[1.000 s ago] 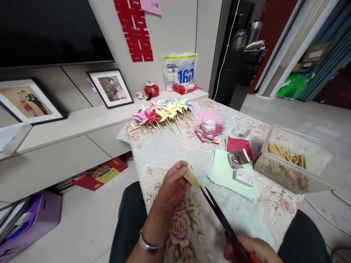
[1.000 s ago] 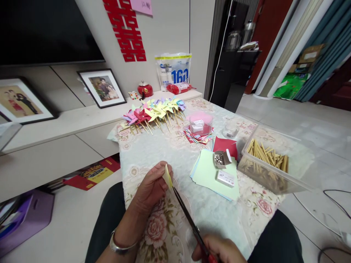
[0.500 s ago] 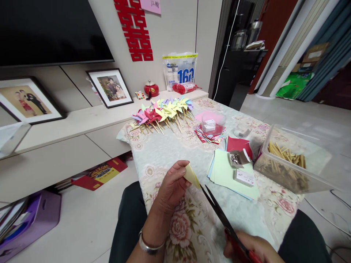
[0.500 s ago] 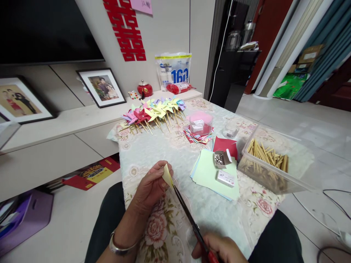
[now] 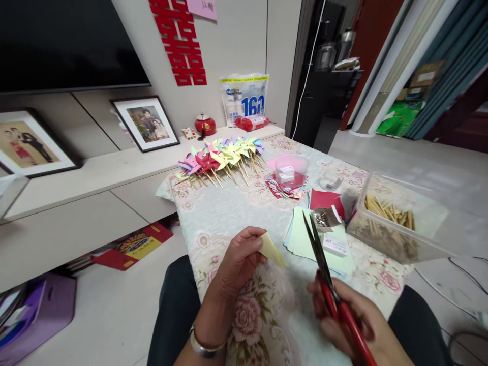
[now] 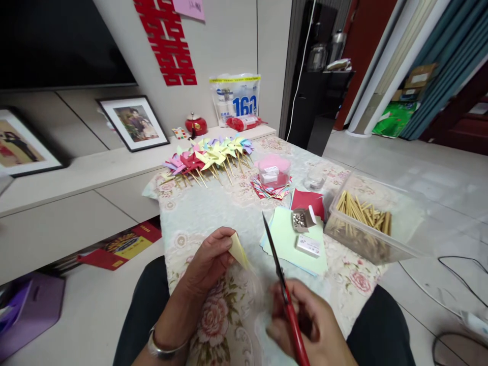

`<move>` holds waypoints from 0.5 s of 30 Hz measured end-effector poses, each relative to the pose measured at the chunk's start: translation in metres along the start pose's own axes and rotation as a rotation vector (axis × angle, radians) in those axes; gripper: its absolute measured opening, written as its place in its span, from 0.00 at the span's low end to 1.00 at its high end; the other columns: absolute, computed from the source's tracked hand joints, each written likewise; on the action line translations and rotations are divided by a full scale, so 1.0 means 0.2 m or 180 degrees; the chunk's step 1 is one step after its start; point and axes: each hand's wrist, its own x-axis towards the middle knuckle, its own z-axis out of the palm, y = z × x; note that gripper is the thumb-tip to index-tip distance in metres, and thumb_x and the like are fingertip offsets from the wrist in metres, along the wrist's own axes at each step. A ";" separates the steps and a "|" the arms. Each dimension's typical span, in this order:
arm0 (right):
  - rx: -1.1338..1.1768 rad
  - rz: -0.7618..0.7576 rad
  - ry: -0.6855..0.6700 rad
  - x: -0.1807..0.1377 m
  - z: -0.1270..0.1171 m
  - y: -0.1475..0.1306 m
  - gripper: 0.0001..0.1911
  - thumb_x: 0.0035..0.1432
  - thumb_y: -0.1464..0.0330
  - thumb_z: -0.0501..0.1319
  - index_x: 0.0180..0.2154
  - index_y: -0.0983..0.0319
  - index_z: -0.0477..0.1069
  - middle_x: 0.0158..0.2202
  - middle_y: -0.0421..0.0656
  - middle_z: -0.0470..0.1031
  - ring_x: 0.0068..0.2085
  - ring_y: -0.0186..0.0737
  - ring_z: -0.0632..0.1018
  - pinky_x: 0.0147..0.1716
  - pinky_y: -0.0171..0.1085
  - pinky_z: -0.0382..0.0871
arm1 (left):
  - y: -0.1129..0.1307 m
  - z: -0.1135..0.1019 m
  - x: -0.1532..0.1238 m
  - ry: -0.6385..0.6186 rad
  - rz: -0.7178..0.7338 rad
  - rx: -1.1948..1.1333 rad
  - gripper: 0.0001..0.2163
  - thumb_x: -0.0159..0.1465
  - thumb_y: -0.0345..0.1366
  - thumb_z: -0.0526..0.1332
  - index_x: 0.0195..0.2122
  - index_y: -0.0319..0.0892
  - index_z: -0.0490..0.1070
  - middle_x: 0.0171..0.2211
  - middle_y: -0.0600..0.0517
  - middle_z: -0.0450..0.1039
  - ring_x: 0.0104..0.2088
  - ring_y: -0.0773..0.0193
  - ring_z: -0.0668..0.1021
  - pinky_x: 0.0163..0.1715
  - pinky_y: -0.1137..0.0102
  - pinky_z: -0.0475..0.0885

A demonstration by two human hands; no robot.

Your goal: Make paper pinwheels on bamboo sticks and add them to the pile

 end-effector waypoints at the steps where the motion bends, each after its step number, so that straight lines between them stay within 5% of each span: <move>1: -0.0035 -0.0165 0.0228 0.05 0.01 -0.03 0.18 0.48 0.55 0.72 0.35 0.59 0.73 0.30 0.42 0.72 0.30 0.39 0.73 0.29 0.35 0.69 | -0.01 0.00 0.00 -0.0057 0.0010 0.0121 0.10 0.51 0.34 0.73 0.35 0.39 0.78 0.26 0.54 0.74 0.23 0.72 0.73 0.20 0.78 0.69; 4: 0.0020 -0.0646 0.0804 0.24 0.04 -0.13 0.18 0.44 0.60 0.74 0.34 0.60 0.72 0.31 0.40 0.73 0.32 0.39 0.73 0.33 0.35 0.70 | -0.04 0.01 0.01 -0.0154 0.0099 0.0513 0.10 0.52 0.35 0.72 0.35 0.39 0.78 0.26 0.53 0.75 0.23 0.70 0.74 0.22 0.76 0.69; 9: -0.0076 -0.0647 0.0380 0.49 0.05 -0.19 0.17 0.46 0.59 0.72 0.33 0.61 0.71 0.28 0.38 0.73 0.30 0.37 0.71 0.29 0.35 0.65 | -0.07 0.01 0.02 -0.0091 0.0210 0.1176 0.11 0.52 0.34 0.72 0.37 0.38 0.79 0.21 0.54 0.74 0.19 0.71 0.71 0.21 0.76 0.65; 15: -0.0067 -0.0508 0.0328 0.56 0.07 -0.12 0.17 0.44 0.61 0.73 0.33 0.61 0.72 0.22 0.33 0.66 0.24 0.32 0.66 0.24 0.32 0.58 | -0.07 0.01 0.03 -0.0071 0.0385 0.1104 0.15 0.51 0.32 0.72 0.40 0.40 0.78 0.27 0.53 0.74 0.22 0.71 0.72 0.23 0.75 0.68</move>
